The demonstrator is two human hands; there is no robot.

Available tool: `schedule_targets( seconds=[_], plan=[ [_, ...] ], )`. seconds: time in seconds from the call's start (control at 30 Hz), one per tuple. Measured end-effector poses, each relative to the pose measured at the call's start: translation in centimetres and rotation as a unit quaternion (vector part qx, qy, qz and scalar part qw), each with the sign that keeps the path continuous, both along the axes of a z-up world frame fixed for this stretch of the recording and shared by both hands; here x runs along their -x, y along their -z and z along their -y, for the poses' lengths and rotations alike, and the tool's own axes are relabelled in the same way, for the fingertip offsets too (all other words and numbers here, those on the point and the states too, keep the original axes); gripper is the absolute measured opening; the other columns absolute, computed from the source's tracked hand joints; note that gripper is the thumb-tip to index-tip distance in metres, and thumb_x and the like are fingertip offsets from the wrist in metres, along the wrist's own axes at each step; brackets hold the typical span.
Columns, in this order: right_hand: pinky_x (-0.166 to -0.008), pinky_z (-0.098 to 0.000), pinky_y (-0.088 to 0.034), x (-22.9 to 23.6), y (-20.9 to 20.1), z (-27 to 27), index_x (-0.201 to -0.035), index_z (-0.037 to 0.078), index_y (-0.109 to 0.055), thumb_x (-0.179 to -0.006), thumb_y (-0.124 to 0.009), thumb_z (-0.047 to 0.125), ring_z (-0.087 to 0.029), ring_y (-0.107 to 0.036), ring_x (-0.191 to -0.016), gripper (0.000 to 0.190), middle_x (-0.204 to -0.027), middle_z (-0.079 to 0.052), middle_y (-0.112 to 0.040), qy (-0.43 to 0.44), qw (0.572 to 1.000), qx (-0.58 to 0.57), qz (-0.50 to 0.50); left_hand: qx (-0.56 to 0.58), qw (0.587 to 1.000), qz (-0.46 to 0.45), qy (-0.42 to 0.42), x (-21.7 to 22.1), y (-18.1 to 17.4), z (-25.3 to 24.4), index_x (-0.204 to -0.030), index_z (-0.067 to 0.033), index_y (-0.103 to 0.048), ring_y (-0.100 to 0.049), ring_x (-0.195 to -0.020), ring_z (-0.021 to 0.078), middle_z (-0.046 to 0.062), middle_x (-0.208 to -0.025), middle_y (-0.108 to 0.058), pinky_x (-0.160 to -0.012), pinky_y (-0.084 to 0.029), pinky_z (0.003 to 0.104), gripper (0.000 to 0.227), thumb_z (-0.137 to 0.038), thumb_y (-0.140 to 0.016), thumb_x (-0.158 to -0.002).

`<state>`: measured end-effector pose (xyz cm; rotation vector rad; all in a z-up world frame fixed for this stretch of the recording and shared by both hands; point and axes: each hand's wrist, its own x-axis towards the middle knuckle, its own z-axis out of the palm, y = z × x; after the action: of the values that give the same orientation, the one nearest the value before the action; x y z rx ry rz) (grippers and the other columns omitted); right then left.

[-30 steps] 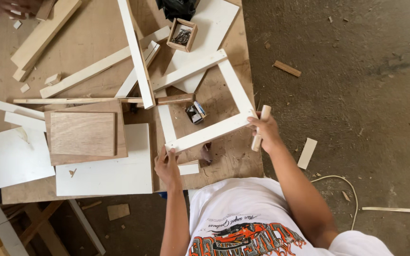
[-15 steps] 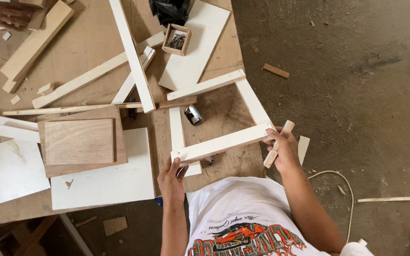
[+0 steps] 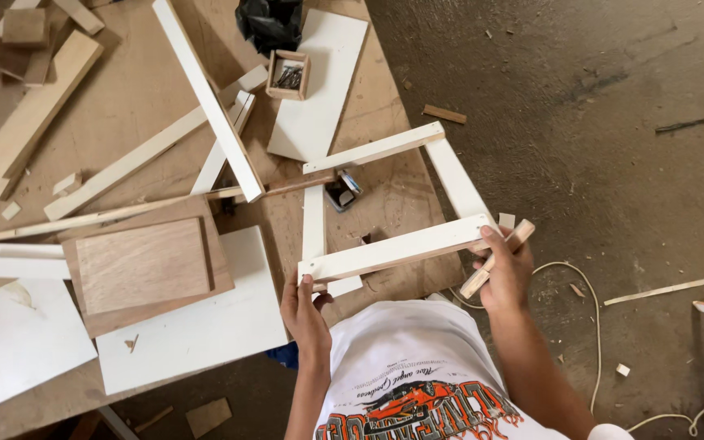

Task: The person sands the surfaces and edges of several small wooden strips by hand with a piece of sandpaper and then begins fitting them together to form a rectangular frame on a workbench.

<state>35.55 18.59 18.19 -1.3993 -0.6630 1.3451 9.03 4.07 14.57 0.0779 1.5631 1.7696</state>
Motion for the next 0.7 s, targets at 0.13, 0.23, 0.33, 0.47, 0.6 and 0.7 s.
schedule_targets(
  seconds=[0.13, 0.23, 0.33, 0.47, 0.6, 0.7],
  plan=[
    [-0.06, -0.0254, -0.051, 0.6, -1.8, 2.0, -0.117, 0.01, -0.06, -0.087, -0.076, 0.027, -0.011, -0.064, -0.079, 0.038, -0.095, -0.002, -0.066, 0.046, 0.999, -0.002, 0.005, -0.022, 0.998, -0.039, 0.047, 0.3, -0.5, 1.6, -0.132, 0.0048, -0.057, -0.063, -0.078, 0.0123, 0.01, -0.102, -0.069, -0.061, -0.055, 0.029, 0.037, -0.016, -0.057, -0.101],
    [-0.06, -0.0263, -0.048, 1.0, -2.7, 3.7, -0.12, 0.006, -0.061, -0.09, -0.076, 0.027, -0.012, -0.06, -0.08, 0.039, -0.096, -0.004, -0.064, 0.064, 0.996, -0.054, -0.026, -0.041, 0.995, -0.049, 0.081, 0.7, -0.8, 2.4, -0.128, 0.0046, -0.058, -0.062, -0.076, 0.0129, 0.01, -0.101, -0.067, -0.061, -0.055, 0.029, 0.033, -0.014, -0.057, -0.101],
    [-0.06, -0.026, -0.047, 1.5, -3.6, 4.9, -0.122, 0.007, -0.062, -0.09, -0.074, 0.026, -0.012, -0.06, -0.081, 0.039, -0.097, -0.003, -0.063, 0.094, 0.991, -0.084, -0.049, -0.063, 0.992, -0.029, 0.107, 1.1, -1.1, 2.1, -0.131, 0.0027, -0.055, -0.06, -0.076, 0.0122, 0.01, -0.102, -0.064, -0.062, -0.053, 0.029, 0.035, -0.015, -0.055, -0.101],
    [-0.06, -0.0262, -0.047, 2.5, -4.0, 6.5, -0.122, 0.009, -0.06, -0.091, -0.072, 0.027, -0.012, -0.06, -0.081, 0.038, -0.097, -0.003, -0.062, 0.129, 0.984, -0.115, -0.049, -0.064, 0.986, -0.055, 0.146, 2.2, -1.7, 2.0, -0.13, 0.0021, -0.049, -0.059, -0.08, 0.0125, 0.011, -0.109, -0.061, -0.064, -0.052, 0.03, 0.036, -0.016, -0.051, -0.099],
    [-0.06, -0.0252, -0.047, 2.9, -4.3, 7.8, -0.125, 0.006, -0.062, -0.092, -0.072, 0.027, -0.012, -0.058, -0.081, 0.04, -0.098, -0.004, -0.062, 0.154, 0.978, -0.128, -0.064, -0.072, 0.981, -0.057, 0.171, 3.0, -2.0, 0.8, -0.128, 0.0033, -0.046, -0.056, -0.079, 0.0168, 0.015, -0.106, -0.054, -0.065, -0.052, 0.033, 0.037, -0.015, -0.05, -0.096],
    [-0.057, -0.0258, -0.047, 3.5, -4.7, 8.5, -0.119, 0.007, -0.058, -0.092, -0.071, 0.026, -0.013, -0.058, -0.077, 0.036, -0.095, -0.005, -0.061, 0.182, 0.972, -0.132, -0.073, -0.079, 0.977, -0.063, 0.187, 3.8, -2.7, 0.4, -0.128, 0.0031, -0.046, -0.057, -0.083, 0.0167, 0.015, -0.106, -0.054, -0.066, -0.051, 0.032, 0.038, -0.014, -0.047, -0.094]
  ],
)
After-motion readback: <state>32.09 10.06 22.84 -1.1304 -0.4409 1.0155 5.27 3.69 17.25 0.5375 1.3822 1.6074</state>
